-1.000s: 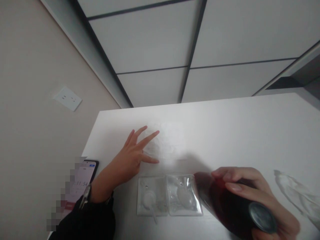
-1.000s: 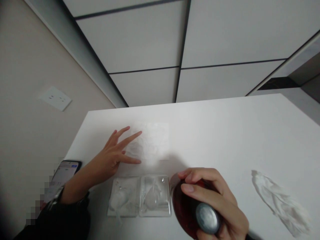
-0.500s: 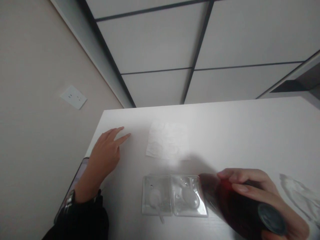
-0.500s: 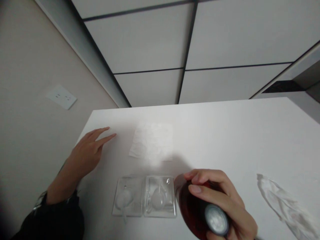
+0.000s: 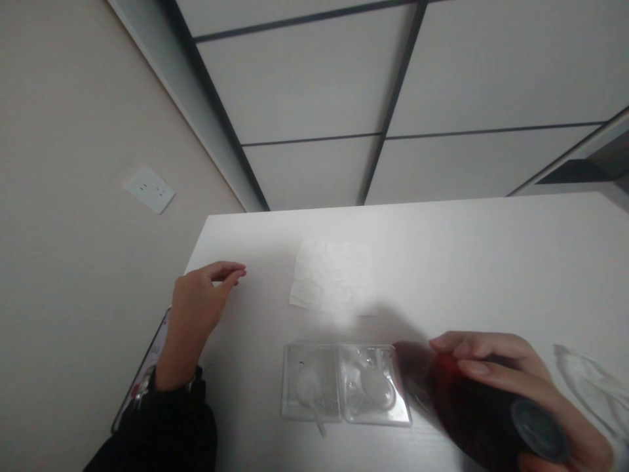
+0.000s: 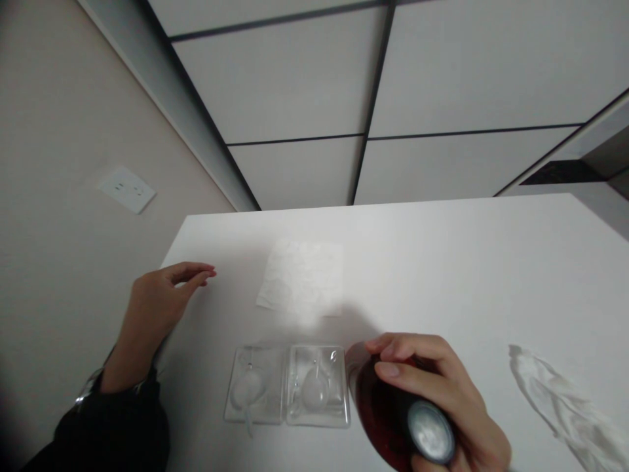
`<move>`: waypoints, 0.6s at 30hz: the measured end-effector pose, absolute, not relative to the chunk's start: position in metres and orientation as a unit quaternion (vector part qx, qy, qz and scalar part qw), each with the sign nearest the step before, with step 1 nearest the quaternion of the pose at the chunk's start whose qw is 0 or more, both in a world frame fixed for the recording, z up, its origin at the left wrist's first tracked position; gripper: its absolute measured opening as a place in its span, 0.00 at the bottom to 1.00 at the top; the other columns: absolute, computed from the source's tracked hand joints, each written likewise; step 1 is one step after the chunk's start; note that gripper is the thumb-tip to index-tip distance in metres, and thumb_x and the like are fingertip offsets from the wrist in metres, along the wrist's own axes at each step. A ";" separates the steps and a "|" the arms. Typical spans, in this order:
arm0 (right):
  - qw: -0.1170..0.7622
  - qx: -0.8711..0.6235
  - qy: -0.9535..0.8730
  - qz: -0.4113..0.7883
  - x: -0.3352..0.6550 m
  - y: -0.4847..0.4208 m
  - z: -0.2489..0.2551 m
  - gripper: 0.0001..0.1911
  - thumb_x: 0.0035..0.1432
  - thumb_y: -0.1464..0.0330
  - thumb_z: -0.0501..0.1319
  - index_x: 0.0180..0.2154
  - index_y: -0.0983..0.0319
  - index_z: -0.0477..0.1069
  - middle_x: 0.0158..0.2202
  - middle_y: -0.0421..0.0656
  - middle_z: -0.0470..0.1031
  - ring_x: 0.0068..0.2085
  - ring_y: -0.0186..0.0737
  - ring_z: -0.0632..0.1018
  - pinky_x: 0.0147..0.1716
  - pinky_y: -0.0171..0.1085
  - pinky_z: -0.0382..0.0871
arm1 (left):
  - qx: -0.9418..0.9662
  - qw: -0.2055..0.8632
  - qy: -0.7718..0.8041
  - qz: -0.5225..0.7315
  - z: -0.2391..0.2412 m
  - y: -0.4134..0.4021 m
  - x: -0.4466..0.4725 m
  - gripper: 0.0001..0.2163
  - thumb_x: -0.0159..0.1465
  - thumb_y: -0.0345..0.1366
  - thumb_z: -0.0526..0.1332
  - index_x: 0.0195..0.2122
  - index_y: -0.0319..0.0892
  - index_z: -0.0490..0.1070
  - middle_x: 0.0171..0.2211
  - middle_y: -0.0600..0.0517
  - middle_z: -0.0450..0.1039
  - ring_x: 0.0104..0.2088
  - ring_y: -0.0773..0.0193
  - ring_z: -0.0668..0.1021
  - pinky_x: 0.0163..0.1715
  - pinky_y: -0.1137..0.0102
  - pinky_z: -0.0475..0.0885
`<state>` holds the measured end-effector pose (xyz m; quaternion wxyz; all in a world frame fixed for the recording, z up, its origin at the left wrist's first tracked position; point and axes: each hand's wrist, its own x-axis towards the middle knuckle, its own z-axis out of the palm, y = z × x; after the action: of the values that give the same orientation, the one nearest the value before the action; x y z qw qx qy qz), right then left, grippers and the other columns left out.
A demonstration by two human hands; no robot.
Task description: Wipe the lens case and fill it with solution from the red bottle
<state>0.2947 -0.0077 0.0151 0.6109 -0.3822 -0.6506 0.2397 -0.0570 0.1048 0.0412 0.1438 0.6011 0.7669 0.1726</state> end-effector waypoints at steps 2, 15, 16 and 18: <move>0.608 -0.382 -0.653 0.242 0.295 -0.008 0.015 0.19 0.74 0.56 0.60 0.51 0.60 0.83 0.43 0.46 0.76 0.43 0.47 0.82 0.39 0.42 0.83 | 0.586 0.158 0.774 0.180 0.041 0.106 -0.055 0.11 0.64 0.46 0.63 0.37 0.47 0.81 0.35 0.50 0.88 0.43 0.48 0.88 0.50 0.59 0.78; 0.582 -0.414 -0.652 0.254 0.300 -0.015 0.010 0.20 0.75 0.53 0.57 0.50 0.59 0.81 0.45 0.48 0.74 0.45 0.51 0.81 0.41 0.46 0.83 | 0.667 0.114 0.724 0.134 0.012 0.113 -0.072 0.30 0.74 0.51 0.42 0.49 0.44 0.84 0.34 0.47 0.84 0.38 0.51 0.84 0.40 0.62 0.76; 0.582 -0.415 -0.652 0.253 0.300 -0.015 0.010 0.20 0.75 0.53 0.58 0.49 0.58 0.81 0.44 0.47 0.75 0.45 0.50 0.81 0.40 0.46 0.83 | 0.677 0.102 0.720 0.116 0.009 0.114 -0.073 0.29 0.74 0.50 0.43 0.50 0.43 0.84 0.35 0.46 0.83 0.39 0.50 0.84 0.40 0.61 0.76; 0.584 -0.416 -0.650 0.252 0.299 -0.014 0.013 0.20 0.74 0.53 0.58 0.49 0.58 0.82 0.43 0.47 0.75 0.44 0.50 0.82 0.39 0.46 0.83 | 0.694 0.090 0.708 0.090 0.006 0.114 -0.074 0.27 0.74 0.47 0.46 0.51 0.42 0.84 0.36 0.44 0.82 0.40 0.47 0.82 0.42 0.58 0.76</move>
<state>0.2986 -0.0136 0.0128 0.5839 -0.4164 -0.6497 0.2522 -0.0742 0.1139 0.0058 0.0904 0.6941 0.7085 0.0897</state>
